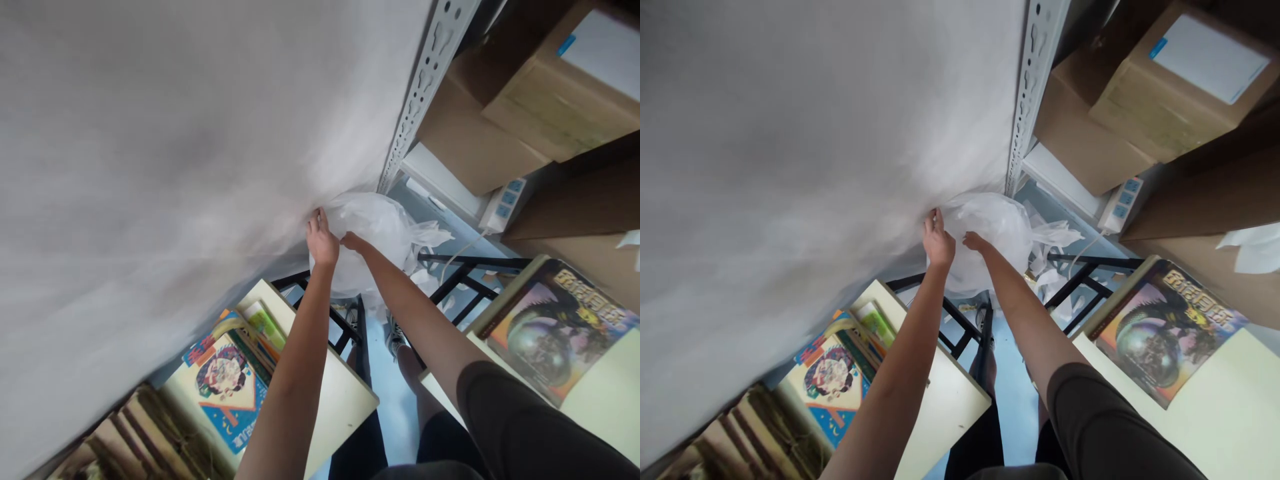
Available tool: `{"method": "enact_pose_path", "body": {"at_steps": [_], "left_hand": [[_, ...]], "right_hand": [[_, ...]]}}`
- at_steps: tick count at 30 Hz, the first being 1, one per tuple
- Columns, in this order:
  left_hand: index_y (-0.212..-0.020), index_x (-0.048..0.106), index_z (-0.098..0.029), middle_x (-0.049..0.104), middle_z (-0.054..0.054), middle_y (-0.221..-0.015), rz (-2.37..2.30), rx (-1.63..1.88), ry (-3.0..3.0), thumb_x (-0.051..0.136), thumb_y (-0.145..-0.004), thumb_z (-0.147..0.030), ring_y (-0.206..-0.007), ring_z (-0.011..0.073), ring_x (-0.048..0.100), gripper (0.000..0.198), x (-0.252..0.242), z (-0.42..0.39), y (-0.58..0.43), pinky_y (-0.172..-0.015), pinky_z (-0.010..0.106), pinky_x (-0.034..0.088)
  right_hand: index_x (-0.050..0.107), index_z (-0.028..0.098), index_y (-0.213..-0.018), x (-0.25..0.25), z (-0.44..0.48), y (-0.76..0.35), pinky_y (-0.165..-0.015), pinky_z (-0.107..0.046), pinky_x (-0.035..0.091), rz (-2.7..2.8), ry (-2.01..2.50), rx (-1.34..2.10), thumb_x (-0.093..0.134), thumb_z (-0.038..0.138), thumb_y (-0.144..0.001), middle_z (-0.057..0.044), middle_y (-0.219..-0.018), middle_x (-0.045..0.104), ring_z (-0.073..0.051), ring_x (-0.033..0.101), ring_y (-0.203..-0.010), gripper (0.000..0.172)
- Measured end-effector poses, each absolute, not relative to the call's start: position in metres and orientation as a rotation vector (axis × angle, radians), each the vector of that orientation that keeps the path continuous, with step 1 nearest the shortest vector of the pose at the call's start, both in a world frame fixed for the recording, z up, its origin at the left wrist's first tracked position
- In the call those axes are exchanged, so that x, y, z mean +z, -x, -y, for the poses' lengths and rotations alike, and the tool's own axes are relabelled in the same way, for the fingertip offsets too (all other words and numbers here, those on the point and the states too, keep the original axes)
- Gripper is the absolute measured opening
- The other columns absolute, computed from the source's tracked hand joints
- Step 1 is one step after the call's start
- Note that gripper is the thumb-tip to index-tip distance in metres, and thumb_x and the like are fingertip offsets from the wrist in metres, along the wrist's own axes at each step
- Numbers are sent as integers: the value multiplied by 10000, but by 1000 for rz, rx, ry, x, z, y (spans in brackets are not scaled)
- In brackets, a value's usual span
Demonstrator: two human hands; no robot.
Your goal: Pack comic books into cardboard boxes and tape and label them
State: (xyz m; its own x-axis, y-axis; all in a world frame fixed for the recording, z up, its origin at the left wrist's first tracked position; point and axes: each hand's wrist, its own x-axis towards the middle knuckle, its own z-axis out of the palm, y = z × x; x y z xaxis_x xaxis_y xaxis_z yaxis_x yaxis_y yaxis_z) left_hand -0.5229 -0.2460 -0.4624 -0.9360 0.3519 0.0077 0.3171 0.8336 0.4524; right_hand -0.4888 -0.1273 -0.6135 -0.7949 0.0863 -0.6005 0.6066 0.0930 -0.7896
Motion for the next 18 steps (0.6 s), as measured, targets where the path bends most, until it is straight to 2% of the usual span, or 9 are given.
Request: {"method": "enact_pose_path", "body": {"at_steps": [3, 5, 6, 9, 10, 11, 13, 16, 18], "left_hand": [[-1641, 516, -158, 553, 212, -1613, -2924, 729, -480, 458, -935, -4, -1484, 353, 540, 726, -447, 257, 516, -1209, 516, 509], [-1620, 543, -174, 575, 194, -1592, -2929, 763, -433, 434, -912, 20, -1482, 336, 547, 742, -433, 263, 510, -1202, 493, 517], [-1609, 554, -178, 586, 186, -1581, -2932, 783, -417, 427, -897, 31, -1478, 328, 553, 753, -427, 266, 508, -1198, 478, 521], [-1594, 572, -165, 590, 187, -1569, -2932, 816, -420, 426, -874, 46, -1453, 310, 582, 764, -410, 274, 503, -1181, 431, 533], [-1595, 573, -159, 586, 190, -1571, -2929, 812, -438, 431, -874, 45, -1442, 305, 592, 762, -406, 277, 503, -1178, 418, 534], [-1596, 573, -156, 582, 192, -1572, -2927, 799, -461, 435, -875, 45, -1432, 301, 601, 761, -405, 281, 503, -1178, 410, 534], [-1603, 570, -166, 586, 185, -1565, -2927, 758, -520, 447, -872, 41, -1415, 292, 614, 770, -405, 288, 503, -1179, 401, 535], [-1629, 547, -191, 605, 166, -1545, -2942, 699, -600, 465, -864, 30, -1405, 288, 616, 801, -412, 298, 504, -1185, 414, 538], [-1647, 526, -201, 609, 159, -1545, -2950, 679, -620, 471, -867, 21, -1405, 290, 611, 813, -416, 302, 502, -1189, 431, 539]], "right_hand": [[765, 159, -1041, -592, 127, 476, -840, -336, 601, -1977, -664, -1691, 790, 306, -896, -96, -941, 784, -225, 709, -898, 208], [748, 191, -1171, -577, 125, 464, -913, -370, 604, -2061, -682, -1522, 839, 376, -866, -119, -1161, 775, -252, 729, -1023, 368], [719, 207, -1266, -571, 124, 458, -969, -402, 596, -2125, -695, -1393, 890, 412, -823, -150, -1324, 728, -283, 722, -1125, 517], [538, 224, -1543, -567, 133, 449, -1106, -491, 537, -2249, -635, -1007, 1046, 480, -615, -274, -1729, 343, -401, 621, -1377, 1088], [484, 214, -1588, -571, 141, 450, -1125, -504, 524, -2259, -572, -928, 1065, 490, -576, -302, -1774, 218, -428, 591, -1416, 1199], [458, 196, -1606, -578, 150, 453, -1134, -508, 519, -2258, -507, -868, 1068, 489, -575, -321, -1789, 144, -444, 571, -1438, 1234], [475, 161, -1587, -596, 171, 459, -1137, -491, 516, -2267, -442, -790, 1027, 442, -677, -333, -1777, 170, -434, 564, -1447, 1101], [516, 179, -1564, -624, 194, 463, -1117, -421, 520, -2319, -507, -786, 827, 296, -919, -281, -1654, 442, -343, 647, -1363, 725], [554, 181, -1537, -636, 198, 459, -1094, -381, 522, -2390, -495, -831, 662, 196, -1004, -230, -1481, 628, -290, 698, -1271, 544]]}}
